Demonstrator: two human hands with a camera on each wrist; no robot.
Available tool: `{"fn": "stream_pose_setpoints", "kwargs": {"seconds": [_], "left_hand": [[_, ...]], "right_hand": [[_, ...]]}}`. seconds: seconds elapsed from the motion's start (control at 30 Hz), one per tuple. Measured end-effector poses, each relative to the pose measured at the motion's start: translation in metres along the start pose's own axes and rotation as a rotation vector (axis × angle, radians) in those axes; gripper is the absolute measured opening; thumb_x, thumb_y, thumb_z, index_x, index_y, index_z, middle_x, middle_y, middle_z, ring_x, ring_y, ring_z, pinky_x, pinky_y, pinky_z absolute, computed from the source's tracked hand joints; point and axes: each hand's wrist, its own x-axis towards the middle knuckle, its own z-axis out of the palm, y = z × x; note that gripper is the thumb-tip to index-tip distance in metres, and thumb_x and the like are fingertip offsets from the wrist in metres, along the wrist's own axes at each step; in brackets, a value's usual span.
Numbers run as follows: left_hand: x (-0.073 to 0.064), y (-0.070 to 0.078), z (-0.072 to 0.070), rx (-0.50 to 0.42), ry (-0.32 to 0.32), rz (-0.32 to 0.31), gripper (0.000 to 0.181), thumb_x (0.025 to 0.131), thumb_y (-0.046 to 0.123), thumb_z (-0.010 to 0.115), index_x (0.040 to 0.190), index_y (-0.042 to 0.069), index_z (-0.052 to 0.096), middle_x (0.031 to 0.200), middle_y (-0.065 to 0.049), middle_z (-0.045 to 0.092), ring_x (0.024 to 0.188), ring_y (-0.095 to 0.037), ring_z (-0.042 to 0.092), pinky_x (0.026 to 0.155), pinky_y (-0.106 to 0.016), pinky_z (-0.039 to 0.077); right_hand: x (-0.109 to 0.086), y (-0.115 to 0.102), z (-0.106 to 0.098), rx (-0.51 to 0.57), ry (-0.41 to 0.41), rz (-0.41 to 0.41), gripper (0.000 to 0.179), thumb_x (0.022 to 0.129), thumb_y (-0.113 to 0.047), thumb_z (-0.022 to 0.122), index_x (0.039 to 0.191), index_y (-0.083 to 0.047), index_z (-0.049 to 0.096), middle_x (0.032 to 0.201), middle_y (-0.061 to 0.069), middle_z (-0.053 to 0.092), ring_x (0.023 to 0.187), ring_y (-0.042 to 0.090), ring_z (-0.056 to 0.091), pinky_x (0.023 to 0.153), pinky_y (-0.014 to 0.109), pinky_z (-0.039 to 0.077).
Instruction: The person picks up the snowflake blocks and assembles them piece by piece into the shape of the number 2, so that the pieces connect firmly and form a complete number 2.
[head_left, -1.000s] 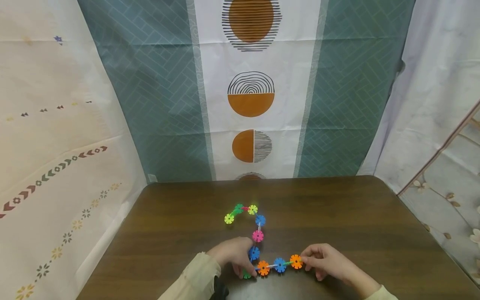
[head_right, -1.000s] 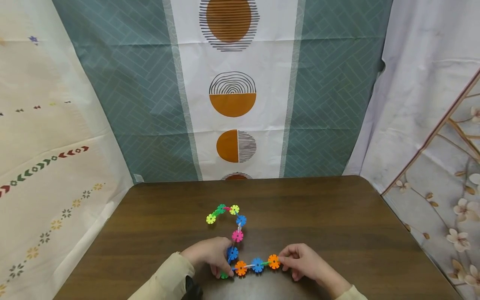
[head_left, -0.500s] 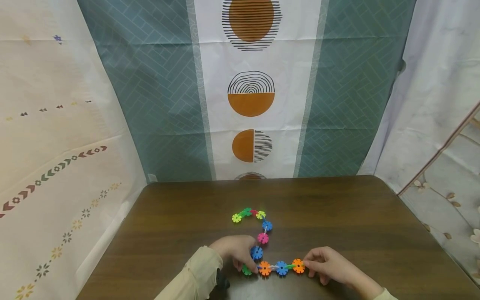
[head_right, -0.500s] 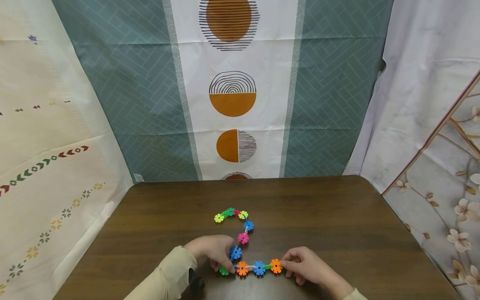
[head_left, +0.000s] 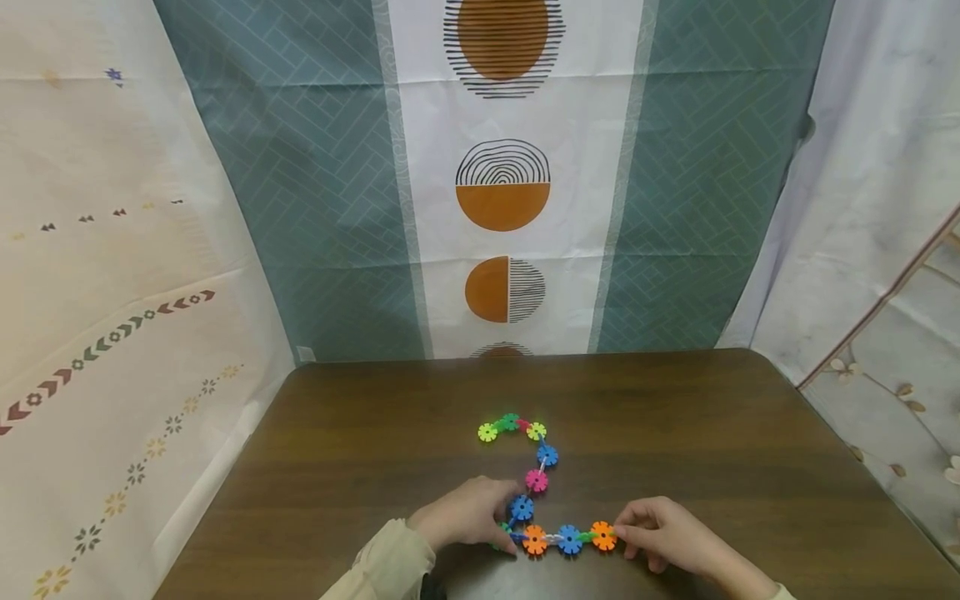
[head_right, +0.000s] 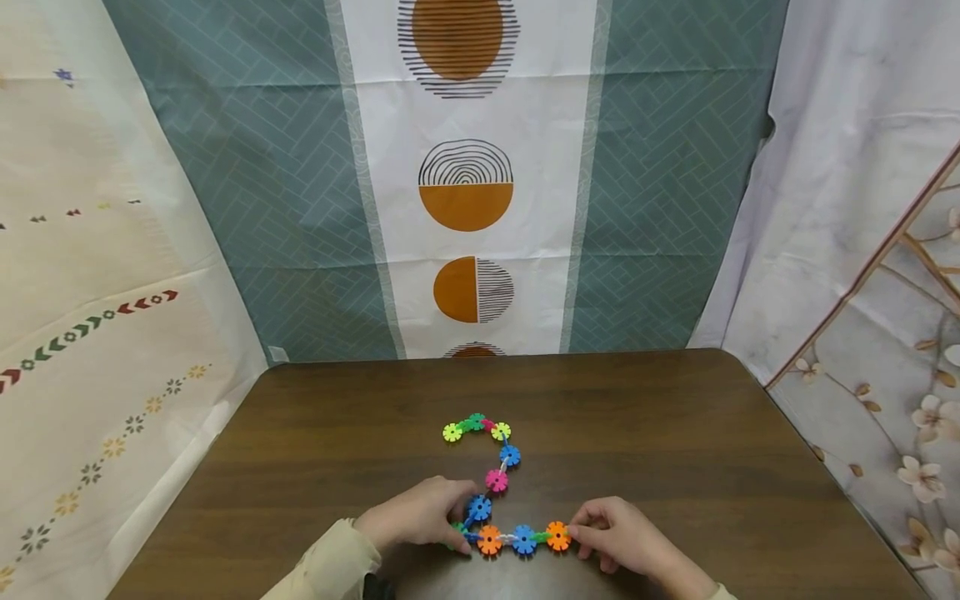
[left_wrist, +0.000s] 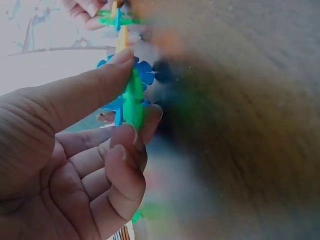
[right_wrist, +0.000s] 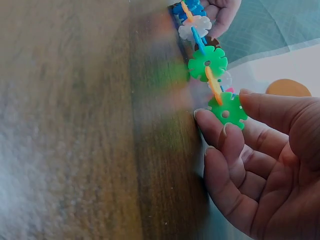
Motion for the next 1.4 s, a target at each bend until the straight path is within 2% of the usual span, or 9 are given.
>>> {"fn": "stream_pose_setpoints", "kwargs": {"seconds": [0.17,0.47,0.67,0.8,0.93,1.07,1.17,1.27,1.4], "left_hand": [[-0.002,0.001,0.000,0.046,0.007,0.010,0.067,0.073,0.032,0.087,0.130,0.012,0.059,0.078,0.013,0.054,0.071,-0.001,0.049,0.070,-0.020,0.045],[-0.003,-0.001,0.001,0.061,0.022,0.052,0.068,0.073,0.032,0.087,0.132,0.013,0.058,0.074,0.011,0.052,0.068,-0.002,0.046,0.065,-0.019,0.042],[-0.011,-0.008,-0.005,-0.053,0.034,0.040,0.067,0.076,0.035,0.084,0.133,0.012,0.058,0.074,0.011,0.056,0.065,-0.001,0.048,0.060,-0.019,0.043],[-0.022,-0.017,-0.012,-0.125,0.088,0.002,0.063,0.081,0.037,0.080,0.133,0.009,0.057,0.086,0.010,0.064,0.075,-0.003,0.055,0.067,-0.022,0.049],[-0.032,-0.027,-0.018,-0.093,0.222,-0.034,0.055,0.086,0.035,0.074,0.129,0.004,0.060,0.102,0.000,0.068,0.092,-0.014,0.062,0.078,-0.034,0.053],[-0.040,-0.038,-0.018,-0.007,0.399,-0.088,0.048,0.090,0.030,0.071,0.126,0.000,0.060,0.117,-0.012,0.065,0.108,-0.027,0.061,0.089,-0.046,0.050],[-0.045,-0.046,-0.016,0.064,0.515,-0.127,0.051,0.089,0.028,0.072,0.128,-0.002,0.058,0.126,-0.018,0.059,0.116,-0.035,0.056,0.095,-0.051,0.047],[-0.049,-0.052,-0.013,0.143,0.599,-0.155,0.059,0.087,0.031,0.074,0.132,-0.003,0.055,0.133,-0.023,0.053,0.124,-0.040,0.049,0.098,-0.056,0.043],[-0.053,-0.059,-0.008,0.242,0.649,-0.209,0.077,0.083,0.043,0.076,0.141,0.002,0.047,0.146,-0.025,0.040,0.136,-0.044,0.034,0.102,-0.063,0.034]], "right_hand": [[0.001,0.000,0.000,-0.011,0.009,-0.010,0.022,0.098,-0.025,0.060,0.102,-0.004,0.068,0.079,0.010,0.067,0.051,0.013,0.048,0.046,0.025,0.045],[0.003,-0.003,-0.001,-0.039,0.016,-0.024,0.023,0.098,-0.025,0.061,0.102,-0.004,0.067,0.080,0.010,0.066,0.051,0.011,0.047,0.046,0.025,0.045],[0.002,-0.001,-0.006,-0.063,0.004,-0.043,0.023,0.098,-0.025,0.059,0.106,-0.004,0.067,0.082,0.009,0.066,0.053,0.012,0.051,0.047,0.027,0.047],[-0.002,-0.003,-0.013,-0.114,0.050,-0.071,0.026,0.100,-0.025,0.057,0.108,-0.001,0.065,0.082,0.010,0.066,0.052,0.010,0.051,0.046,0.028,0.047],[-0.003,-0.009,-0.016,-0.258,0.245,-0.071,0.028,0.099,-0.028,0.058,0.105,-0.003,0.067,0.081,0.005,0.065,0.052,0.009,0.052,0.048,0.028,0.047],[0.001,-0.014,-0.014,-0.538,0.549,-0.081,0.016,0.095,-0.026,0.065,0.097,-0.011,0.071,0.077,-0.006,0.066,0.059,0.007,0.055,0.055,0.028,0.047],[0.007,-0.014,-0.012,-0.754,0.732,-0.163,0.010,0.090,-0.021,0.071,0.093,-0.011,0.072,0.081,-0.004,0.069,0.070,0.014,0.062,0.061,0.037,0.051],[0.012,-0.013,-0.012,-0.906,0.824,-0.263,0.018,0.086,-0.019,0.074,0.097,-0.005,0.071,0.093,0.009,0.072,0.087,0.030,0.066,0.076,0.051,0.052],[0.015,-0.014,-0.012,-1.004,0.824,-0.284,0.043,0.086,-0.030,0.074,0.116,0.000,0.065,0.123,0.022,0.062,0.119,0.045,0.052,0.100,0.068,0.031]]}}
